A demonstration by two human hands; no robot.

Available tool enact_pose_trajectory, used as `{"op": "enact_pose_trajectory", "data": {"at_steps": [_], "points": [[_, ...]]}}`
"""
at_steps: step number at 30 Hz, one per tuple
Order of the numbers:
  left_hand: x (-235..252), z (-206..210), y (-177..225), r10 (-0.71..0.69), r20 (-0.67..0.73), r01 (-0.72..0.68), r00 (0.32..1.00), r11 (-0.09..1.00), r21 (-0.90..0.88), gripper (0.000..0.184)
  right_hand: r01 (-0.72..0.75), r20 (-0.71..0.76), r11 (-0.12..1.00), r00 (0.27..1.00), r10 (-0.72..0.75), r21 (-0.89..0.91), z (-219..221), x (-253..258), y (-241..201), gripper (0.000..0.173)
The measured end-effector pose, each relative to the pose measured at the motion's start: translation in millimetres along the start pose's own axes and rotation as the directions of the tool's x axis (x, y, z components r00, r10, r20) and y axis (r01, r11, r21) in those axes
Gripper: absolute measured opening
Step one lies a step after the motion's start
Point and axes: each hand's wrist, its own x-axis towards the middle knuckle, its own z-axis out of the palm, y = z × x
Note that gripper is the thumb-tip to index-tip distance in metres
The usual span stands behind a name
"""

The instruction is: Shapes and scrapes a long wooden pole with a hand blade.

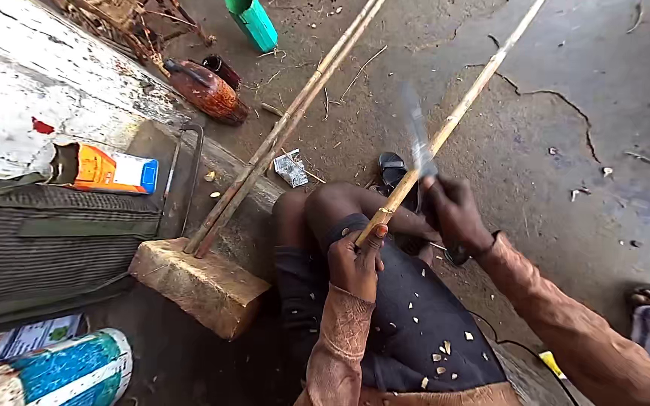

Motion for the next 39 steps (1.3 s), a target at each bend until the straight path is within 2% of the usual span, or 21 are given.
{"op": "enact_pose_trajectory", "data": {"at_steps": [2,3,4,6,7,10,11,12,14,16,18,19,22,24,26,29,32,34,35,37,39], "points": [[2,1,3,-0.011,-0.017,0.011,1.000,1.000,-0.024,0.034,0.118,0.186,0.981,0.979,-0.089,-0.154,16,-16,-17,0.033],[0,-1,3,-0.026,-0.011,0.025,1.000,0.999,-0.034,0.034,0.165,0.207,0.962,0.971,-0.120,-0.219,18,-19,-15,0.037],[1,-3,2,-0.023,0.004,0.024,1.000,0.999,-0.029,0.033,0.153,0.153,0.963,0.981,-0.121,-0.222,13,-14,-7,0.040],[5,0,1,-0.004,0.002,0.004,1.000,1.000,-0.026,0.034,0.037,-0.027,0.996,0.999,-0.040,-0.082,-2,7,8,0.040],[3,0,0,0.002,-0.006,-0.003,1.000,1.000,-0.012,0.035,0.023,-0.043,0.997,0.999,-0.027,-0.075,1,6,4,0.038],[1,-1,-3,0.037,-0.021,-0.037,0.999,0.999,0.012,0.035,0.170,0.164,0.947,0.978,-0.129,-0.271,26,-20,-24,0.031],[2,-3,-3,0.041,-0.008,-0.041,0.999,0.999,0.022,0.033,0.199,0.171,0.932,0.973,-0.152,-0.302,24,-18,-22,0.033],[4,-3,-2,0.038,0.004,-0.038,0.999,0.999,0.022,0.034,0.160,0.127,0.950,0.983,-0.130,-0.269,15,-9,-13,0.036],[5,-2,3,-0.018,0.018,0.018,1.000,0.999,-0.035,0.039,0.058,0.001,0.993,0.998,-0.058,-0.100,1,10,1,0.039],[4,-6,8,-0.080,0.057,0.087,0.995,0.985,-0.147,0.048,0.098,0.073,0.986,0.993,-0.089,-0.137,11,0,-16,0.035],[5,-9,10,-0.101,0.088,0.118,0.991,0.970,-0.212,0.053,0.203,0.167,0.939,0.973,-0.161,-0.278,20,-6,-23,0.037],[6,-10,9,-0.093,0.098,0.112,0.991,0.971,-0.213,0.053,0.191,0.143,0.939,0.977,-0.156,-0.286,14,-1,-18,0.039],[5,-8,6,-0.066,0.095,0.082,0.993,0.981,-0.177,0.055,0.047,-0.032,0.995,0.998,-0.050,-0.090,-3,20,-1,0.038],[6,-7,8,-0.081,0.082,0.096,0.993,0.974,-0.206,0.053,0.105,0.073,0.978,0.993,-0.093,-0.178,15,1,-21,0.033],[6,-10,10,-0.102,0.097,0.122,0.990,0.965,-0.231,0.052,0.193,0.148,0.941,0.977,-0.156,-0.278,25,-11,-22,0.036],[10,-9,6,-0.078,0.129,0.107,0.989,0.967,-0.232,0.053,0.101,0.031,0.983,0.995,-0.097,-0.155,-1,16,-1,0.038],[8,-11,9,-0.115,0.107,0.140,0.987,0.955,-0.262,0.052,0.184,0.139,0.955,0.978,-0.155,-0.231,25,-8,-28,0.032],[7,-11,12,-0.145,0.109,0.171,0.983,0.941,-0.291,0.050,0.205,0.157,0.939,0.973,-0.167,-0.274,30,-11,-28,0.037],[9,-11,12,-0.140,0.130,0.173,0.982,0.939,-0.298,0.049,0.147,0.123,0.966,0.985,-0.122,-0.212,20,-1,-21,0.037],[10,-11,11,-0.123,0.165,0.169,0.979,0.940,-0.297,0.050,-0.107,0.034,0.983,0.994,0.103,0.148,-3,28,-9,0.036],[6,-14,11,-0.124,0.227,0.183,0.966,0.947,-0.262,0.054,-0.310,0.000,0.863,0.941,0.337,0.398,-15,44,-11,0.039]]}}
